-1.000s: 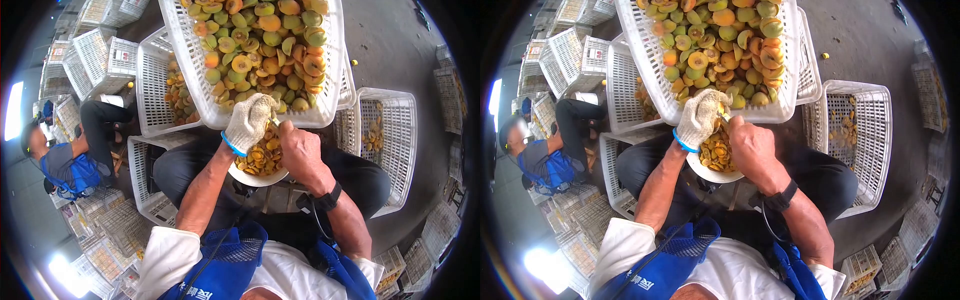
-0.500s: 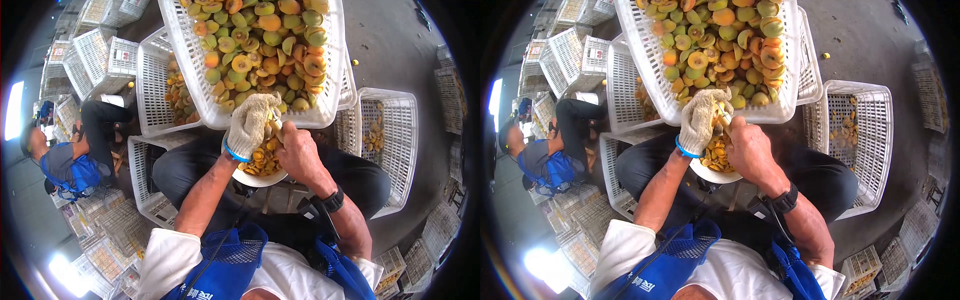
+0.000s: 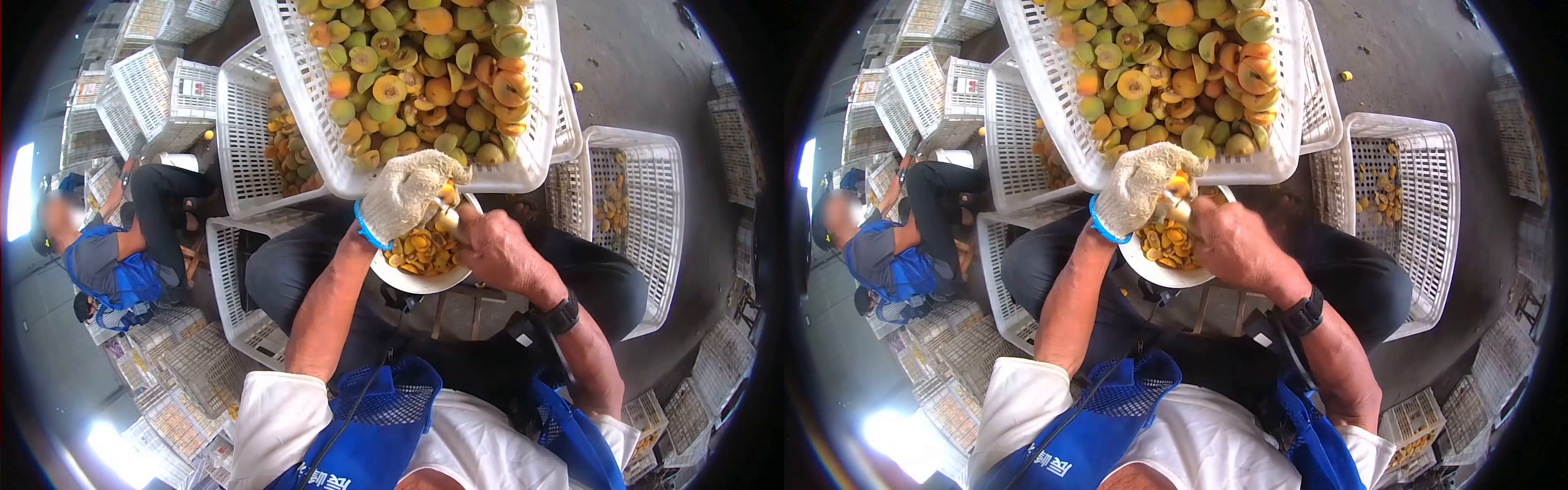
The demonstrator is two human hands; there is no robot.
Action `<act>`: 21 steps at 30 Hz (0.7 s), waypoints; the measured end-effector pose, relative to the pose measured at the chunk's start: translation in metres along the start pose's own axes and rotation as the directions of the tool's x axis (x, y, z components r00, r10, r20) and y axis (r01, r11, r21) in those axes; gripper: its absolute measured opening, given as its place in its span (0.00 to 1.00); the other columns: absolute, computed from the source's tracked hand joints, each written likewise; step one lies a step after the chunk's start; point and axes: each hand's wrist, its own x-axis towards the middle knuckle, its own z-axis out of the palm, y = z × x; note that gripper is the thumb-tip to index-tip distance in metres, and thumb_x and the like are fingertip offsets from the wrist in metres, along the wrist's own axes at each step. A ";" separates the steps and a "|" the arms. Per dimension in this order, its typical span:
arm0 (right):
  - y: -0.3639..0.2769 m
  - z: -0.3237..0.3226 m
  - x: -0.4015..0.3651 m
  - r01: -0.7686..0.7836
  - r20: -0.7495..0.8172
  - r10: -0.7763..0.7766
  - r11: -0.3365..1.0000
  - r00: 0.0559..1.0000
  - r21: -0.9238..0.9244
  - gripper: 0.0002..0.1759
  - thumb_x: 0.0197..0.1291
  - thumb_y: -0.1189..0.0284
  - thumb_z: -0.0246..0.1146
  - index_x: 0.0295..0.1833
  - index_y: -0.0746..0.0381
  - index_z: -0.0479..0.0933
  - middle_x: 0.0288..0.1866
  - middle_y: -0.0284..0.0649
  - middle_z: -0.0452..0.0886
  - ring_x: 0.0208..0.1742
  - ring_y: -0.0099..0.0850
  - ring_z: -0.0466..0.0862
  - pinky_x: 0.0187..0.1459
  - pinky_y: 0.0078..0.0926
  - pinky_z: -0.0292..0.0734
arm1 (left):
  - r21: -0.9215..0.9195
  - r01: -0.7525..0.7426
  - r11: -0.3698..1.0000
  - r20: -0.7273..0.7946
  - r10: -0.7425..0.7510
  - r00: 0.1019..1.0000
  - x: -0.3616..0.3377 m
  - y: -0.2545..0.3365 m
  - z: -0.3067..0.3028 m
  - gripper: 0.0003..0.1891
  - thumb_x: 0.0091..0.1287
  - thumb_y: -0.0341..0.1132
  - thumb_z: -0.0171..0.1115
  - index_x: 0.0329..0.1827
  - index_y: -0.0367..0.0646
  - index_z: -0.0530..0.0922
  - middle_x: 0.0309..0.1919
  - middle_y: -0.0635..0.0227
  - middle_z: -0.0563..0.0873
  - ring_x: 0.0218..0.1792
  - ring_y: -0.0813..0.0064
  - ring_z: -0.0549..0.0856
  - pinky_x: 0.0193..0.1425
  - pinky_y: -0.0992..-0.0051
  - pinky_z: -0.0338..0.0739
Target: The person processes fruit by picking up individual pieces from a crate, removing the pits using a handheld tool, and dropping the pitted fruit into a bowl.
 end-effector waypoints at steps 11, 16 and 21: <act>-0.003 0.019 -0.010 0.074 0.254 -0.086 0.996 0.963 0.057 0.13 0.53 0.72 0.71 0.42 0.64 0.77 0.31 0.57 0.84 0.39 0.60 0.87 0.40 0.51 0.83 | -0.388 0.046 0.921 -0.073 -0.081 0.994 -0.017 0.014 -0.036 0.30 0.76 0.58 0.67 0.55 0.33 0.85 0.36 0.60 0.88 0.33 0.71 0.86 0.35 0.79 0.78; -0.006 0.021 -0.007 -0.061 0.029 0.058 0.992 0.998 0.107 0.12 0.55 0.76 0.69 0.44 0.66 0.77 0.32 0.58 0.84 0.38 0.59 0.87 0.40 0.47 0.84 | 0.570 -0.091 0.817 -0.026 0.128 0.991 -0.038 0.056 -0.061 0.18 0.77 0.40 0.67 0.58 0.32 0.85 0.43 0.57 0.93 0.38 0.69 0.91 0.46 0.71 0.86; -0.014 0.004 0.006 -0.159 -0.149 0.215 0.935 0.965 0.316 0.13 0.57 0.76 0.70 0.45 0.67 0.76 0.34 0.60 0.84 0.40 0.62 0.87 0.40 0.50 0.82 | 0.570 -0.033 0.821 -0.242 0.207 0.948 -0.047 0.075 -0.073 0.13 0.75 0.30 0.65 0.59 0.34 0.85 0.40 0.60 0.93 0.37 0.72 0.91 0.45 0.71 0.86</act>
